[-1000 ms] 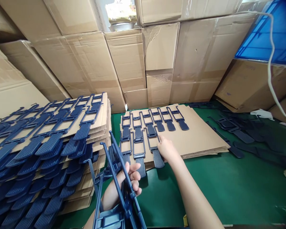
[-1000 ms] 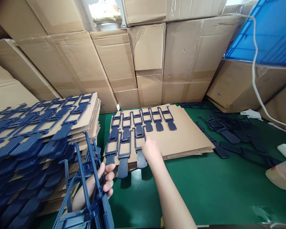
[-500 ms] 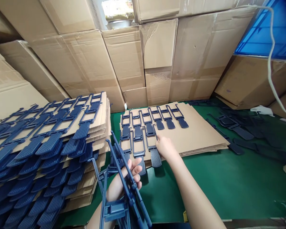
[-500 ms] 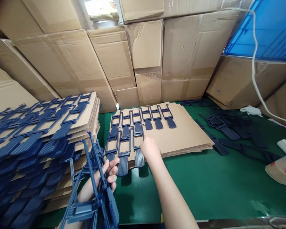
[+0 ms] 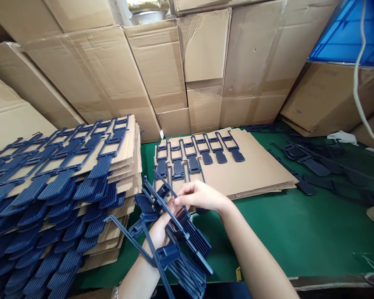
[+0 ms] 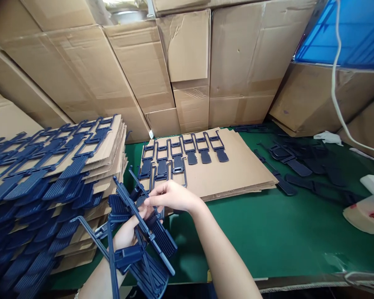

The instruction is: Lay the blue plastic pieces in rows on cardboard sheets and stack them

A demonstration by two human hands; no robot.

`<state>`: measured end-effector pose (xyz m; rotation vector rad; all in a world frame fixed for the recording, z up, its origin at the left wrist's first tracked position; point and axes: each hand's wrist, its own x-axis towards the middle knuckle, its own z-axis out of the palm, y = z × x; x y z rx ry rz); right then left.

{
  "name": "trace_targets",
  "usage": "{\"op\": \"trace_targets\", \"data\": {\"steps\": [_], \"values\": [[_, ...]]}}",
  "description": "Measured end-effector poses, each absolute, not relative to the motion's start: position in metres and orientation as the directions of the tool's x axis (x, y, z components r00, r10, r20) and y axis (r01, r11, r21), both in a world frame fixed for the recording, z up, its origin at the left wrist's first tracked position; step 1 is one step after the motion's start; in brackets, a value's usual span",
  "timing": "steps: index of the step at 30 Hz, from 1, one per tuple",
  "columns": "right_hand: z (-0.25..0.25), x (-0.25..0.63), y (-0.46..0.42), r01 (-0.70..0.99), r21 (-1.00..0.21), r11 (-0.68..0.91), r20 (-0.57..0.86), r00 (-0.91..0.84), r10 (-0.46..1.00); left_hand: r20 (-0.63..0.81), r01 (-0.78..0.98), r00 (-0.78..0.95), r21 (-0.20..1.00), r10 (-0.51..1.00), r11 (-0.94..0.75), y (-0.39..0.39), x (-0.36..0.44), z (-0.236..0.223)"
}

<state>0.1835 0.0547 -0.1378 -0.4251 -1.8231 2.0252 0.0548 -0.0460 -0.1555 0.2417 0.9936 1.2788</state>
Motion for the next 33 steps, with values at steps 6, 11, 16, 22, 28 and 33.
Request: {"op": "trace_targets", "data": {"steps": [6,11,16,22,28,33], "values": [[-0.146,0.185,0.064,-0.233,-0.939,-0.252,0.056,-0.829,0.556,-0.354,-0.620,-0.046,0.743,0.934,0.251,-0.048,0.063,-0.146],[-0.143,0.193,0.070,-0.604,-0.677,-0.420,0.139,-0.666,0.733,-0.318,-0.670,0.105,0.677,0.942,0.304,-0.049,0.057,-0.146],[-0.145,0.211,0.094,-0.739,-0.591,-0.324,-0.046,-0.370,0.928,-0.177,-0.717,0.250,0.627,0.952,0.305,-0.051,0.047,-0.170],[-0.169,0.232,0.121,-0.185,-0.983,0.003,-0.024,0.141,0.990,-0.201,-0.742,0.282,0.575,0.938,0.346,-0.053,0.051,-0.158],[-0.173,0.224,0.109,0.539,-0.842,-0.006,0.042,0.077,0.996,-0.270,-0.733,0.268,0.566,0.925,0.378,-0.058,0.053,-0.142],[-0.170,0.211,0.099,0.725,-0.689,0.016,0.050,0.026,0.998,-0.327,-0.742,0.221,0.555,0.919,0.376,-0.059,0.050,-0.151]]}}
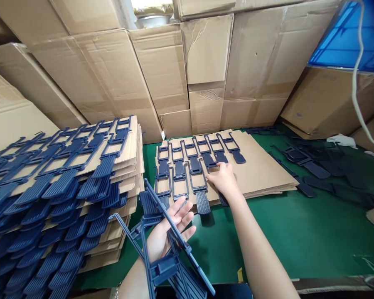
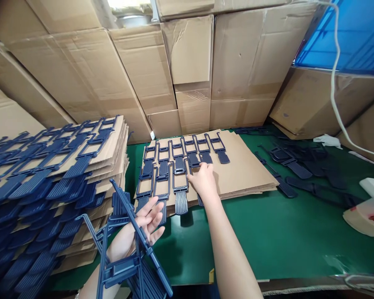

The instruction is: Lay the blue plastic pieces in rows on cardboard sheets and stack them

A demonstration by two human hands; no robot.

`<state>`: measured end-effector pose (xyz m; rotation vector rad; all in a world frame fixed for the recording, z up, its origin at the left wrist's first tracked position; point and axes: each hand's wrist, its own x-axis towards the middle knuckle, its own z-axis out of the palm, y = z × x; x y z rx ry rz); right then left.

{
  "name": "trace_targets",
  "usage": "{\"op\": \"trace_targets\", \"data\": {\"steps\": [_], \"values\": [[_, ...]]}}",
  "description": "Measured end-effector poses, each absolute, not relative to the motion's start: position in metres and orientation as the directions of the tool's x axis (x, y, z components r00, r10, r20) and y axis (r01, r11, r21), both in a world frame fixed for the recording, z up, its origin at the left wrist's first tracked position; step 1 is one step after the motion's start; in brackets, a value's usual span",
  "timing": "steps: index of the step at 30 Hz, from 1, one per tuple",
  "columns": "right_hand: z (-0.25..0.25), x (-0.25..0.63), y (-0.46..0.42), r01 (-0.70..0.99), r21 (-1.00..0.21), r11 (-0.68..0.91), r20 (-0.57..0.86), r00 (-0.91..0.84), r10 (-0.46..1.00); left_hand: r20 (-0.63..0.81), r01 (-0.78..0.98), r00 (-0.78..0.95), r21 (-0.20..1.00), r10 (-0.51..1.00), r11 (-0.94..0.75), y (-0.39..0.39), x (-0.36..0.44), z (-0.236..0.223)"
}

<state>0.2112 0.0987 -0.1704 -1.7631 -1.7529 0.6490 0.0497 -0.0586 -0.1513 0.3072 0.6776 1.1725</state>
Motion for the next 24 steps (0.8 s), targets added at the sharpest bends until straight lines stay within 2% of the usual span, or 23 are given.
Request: {"op": "trace_targets", "data": {"steps": [8,24], "values": [[-0.174,0.203,0.099,0.831,-0.554,0.042,0.085,0.006,0.996,-0.437,-0.747,0.101,0.561,0.894,0.358,-0.058,0.060,-0.135],[-0.165,0.196,0.088,0.917,-0.397,0.042,0.105,0.000,0.994,-0.513,-0.770,0.033,0.534,0.858,0.350,-0.058,0.067,-0.135]]}}
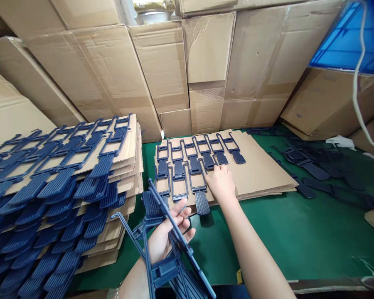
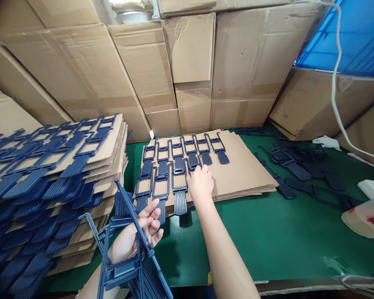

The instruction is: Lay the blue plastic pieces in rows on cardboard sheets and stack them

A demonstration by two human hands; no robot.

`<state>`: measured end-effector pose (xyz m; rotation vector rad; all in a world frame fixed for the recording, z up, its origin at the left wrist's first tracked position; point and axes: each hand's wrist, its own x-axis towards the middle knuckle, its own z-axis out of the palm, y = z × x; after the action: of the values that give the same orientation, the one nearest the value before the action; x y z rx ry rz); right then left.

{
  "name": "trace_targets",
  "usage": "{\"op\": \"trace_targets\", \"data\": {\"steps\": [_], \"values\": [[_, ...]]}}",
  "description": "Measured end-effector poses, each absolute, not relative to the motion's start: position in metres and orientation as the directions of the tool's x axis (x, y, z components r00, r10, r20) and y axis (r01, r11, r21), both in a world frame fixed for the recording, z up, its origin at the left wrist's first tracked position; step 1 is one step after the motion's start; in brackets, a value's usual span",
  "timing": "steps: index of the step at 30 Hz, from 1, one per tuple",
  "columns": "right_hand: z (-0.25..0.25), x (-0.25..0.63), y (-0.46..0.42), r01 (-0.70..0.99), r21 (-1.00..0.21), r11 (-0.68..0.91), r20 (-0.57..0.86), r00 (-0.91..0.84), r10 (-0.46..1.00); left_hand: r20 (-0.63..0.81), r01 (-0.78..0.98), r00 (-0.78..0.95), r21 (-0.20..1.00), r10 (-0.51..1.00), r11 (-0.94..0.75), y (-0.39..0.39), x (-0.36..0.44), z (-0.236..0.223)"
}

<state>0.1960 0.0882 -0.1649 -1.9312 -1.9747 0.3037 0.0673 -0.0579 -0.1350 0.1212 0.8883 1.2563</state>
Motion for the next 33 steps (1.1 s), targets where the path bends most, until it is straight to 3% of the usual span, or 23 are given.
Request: {"op": "trace_targets", "data": {"steps": [7,10,13,15,18,20,22,26,30,33], "values": [[-0.166,0.198,0.088,0.910,-0.410,0.058,0.089,-0.023,0.996,-0.465,-0.768,0.063,0.542,0.883,0.341,-0.055,0.067,-0.142],[-0.163,0.199,0.087,0.890,-0.446,0.090,0.185,-0.007,0.983,-0.441,-0.769,0.037,0.561,0.897,0.308,-0.053,0.066,-0.145],[-0.152,0.198,0.083,0.711,-0.648,0.273,0.306,-0.086,0.948,-0.421,-0.758,-0.005,0.594,0.907,0.271,-0.049,0.064,-0.148],[-0.144,0.197,0.077,0.414,-0.835,0.363,0.231,-0.333,0.914,-0.427,-0.746,-0.041,0.615,0.903,0.257,-0.044,0.064,-0.147],[-0.135,0.196,0.066,0.046,-0.986,0.160,0.057,-0.810,0.583,-0.458,-0.728,-0.130,0.646,0.879,0.229,-0.037,0.064,-0.147],[-0.132,0.196,0.062,-0.033,-0.999,0.032,0.042,-0.934,0.356,-0.451,-0.713,-0.157,0.667,0.878,0.216,-0.035,0.064,-0.148],[-0.132,0.197,0.061,-0.092,-0.996,-0.011,0.086,-0.962,0.259,-0.418,-0.697,-0.115,0.681,0.901,0.227,-0.035,0.063,-0.150],[-0.134,0.198,0.064,-0.208,-0.977,-0.052,0.189,-0.951,0.244,-0.358,-0.664,-0.047,0.709,0.933,0.238,-0.040,0.066,-0.149],[-0.135,0.194,0.062,-0.285,-0.947,-0.149,0.217,-0.908,0.359,-0.327,-0.631,-0.176,0.762,0.928,0.148,-0.044,0.075,-0.137],[-0.133,0.195,0.060,-0.283,-0.928,-0.242,0.157,-0.886,0.437,-0.287,-0.667,-0.229,0.742,0.930,0.065,-0.046,0.082,-0.132]]}}
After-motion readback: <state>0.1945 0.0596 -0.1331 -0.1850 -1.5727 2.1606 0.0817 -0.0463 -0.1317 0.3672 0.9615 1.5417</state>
